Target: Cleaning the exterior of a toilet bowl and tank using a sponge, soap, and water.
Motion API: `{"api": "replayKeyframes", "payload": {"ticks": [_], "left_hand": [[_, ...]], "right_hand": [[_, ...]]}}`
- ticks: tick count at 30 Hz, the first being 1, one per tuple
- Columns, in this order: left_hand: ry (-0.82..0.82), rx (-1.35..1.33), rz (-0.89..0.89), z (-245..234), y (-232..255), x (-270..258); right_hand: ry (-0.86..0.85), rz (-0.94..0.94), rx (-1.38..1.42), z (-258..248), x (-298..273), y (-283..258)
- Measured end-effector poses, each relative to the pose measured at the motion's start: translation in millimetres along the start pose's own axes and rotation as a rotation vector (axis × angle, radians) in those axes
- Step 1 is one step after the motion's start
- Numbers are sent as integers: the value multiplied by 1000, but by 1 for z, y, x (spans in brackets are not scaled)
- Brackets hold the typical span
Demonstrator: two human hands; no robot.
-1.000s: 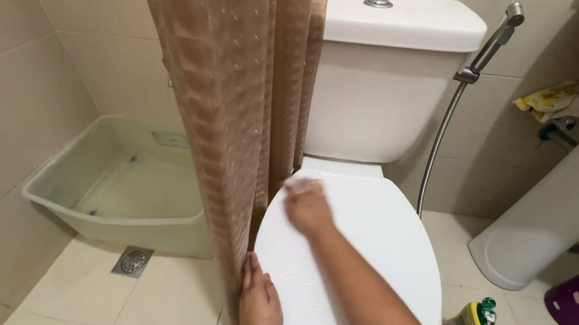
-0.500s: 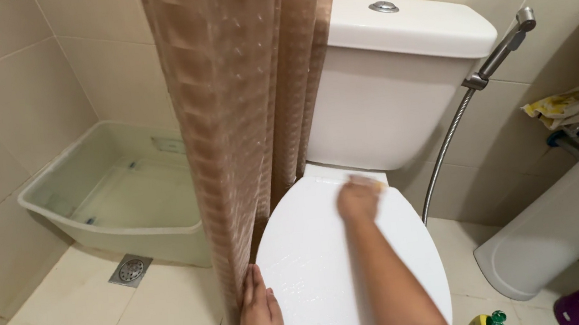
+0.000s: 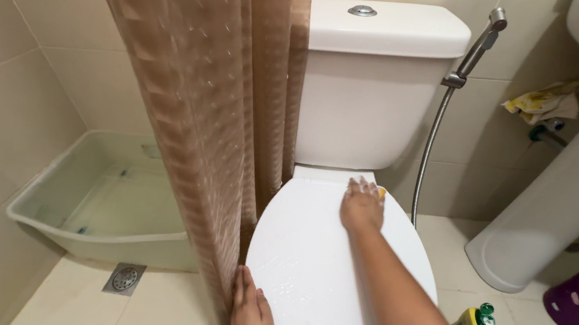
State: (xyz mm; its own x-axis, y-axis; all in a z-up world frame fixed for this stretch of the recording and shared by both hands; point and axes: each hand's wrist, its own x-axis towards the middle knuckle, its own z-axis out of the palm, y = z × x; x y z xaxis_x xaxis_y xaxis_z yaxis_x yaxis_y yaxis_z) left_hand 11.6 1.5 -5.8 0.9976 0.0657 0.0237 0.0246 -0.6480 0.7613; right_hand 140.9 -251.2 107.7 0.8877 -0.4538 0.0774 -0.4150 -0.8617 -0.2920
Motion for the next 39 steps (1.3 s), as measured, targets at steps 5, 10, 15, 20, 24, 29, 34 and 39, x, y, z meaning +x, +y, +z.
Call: {"api": "replayKeyframes", "payload": {"ticks": [5,10,15,20,24,29,34,39], "left_hand": [[93,-27,98,6,-9,2],[98,-121,93,-1,-4,-5],[66,-79,60,-6,9,-8],[68,-10,45,-2,1,-1],[2,-17,-19,-21,28,-13],[38,-39,10,-5,6,-5],[45,-96,31,-7,7,-5],[18,-81,-13,-10,13,-9]], "right_hand": [[-5,-294,245,36,-63,-63],[-112,-860,42,20,-151,-78],[-122,-576,193,6,-104,5],[-17,69,163,-20,-45,103],[142,50,127,22,-42,106],[99,-375,21,50,-114,-15],[-143,-623,61,-9,-193,-64],[-188,-346,191,-34,-160,9]]}}
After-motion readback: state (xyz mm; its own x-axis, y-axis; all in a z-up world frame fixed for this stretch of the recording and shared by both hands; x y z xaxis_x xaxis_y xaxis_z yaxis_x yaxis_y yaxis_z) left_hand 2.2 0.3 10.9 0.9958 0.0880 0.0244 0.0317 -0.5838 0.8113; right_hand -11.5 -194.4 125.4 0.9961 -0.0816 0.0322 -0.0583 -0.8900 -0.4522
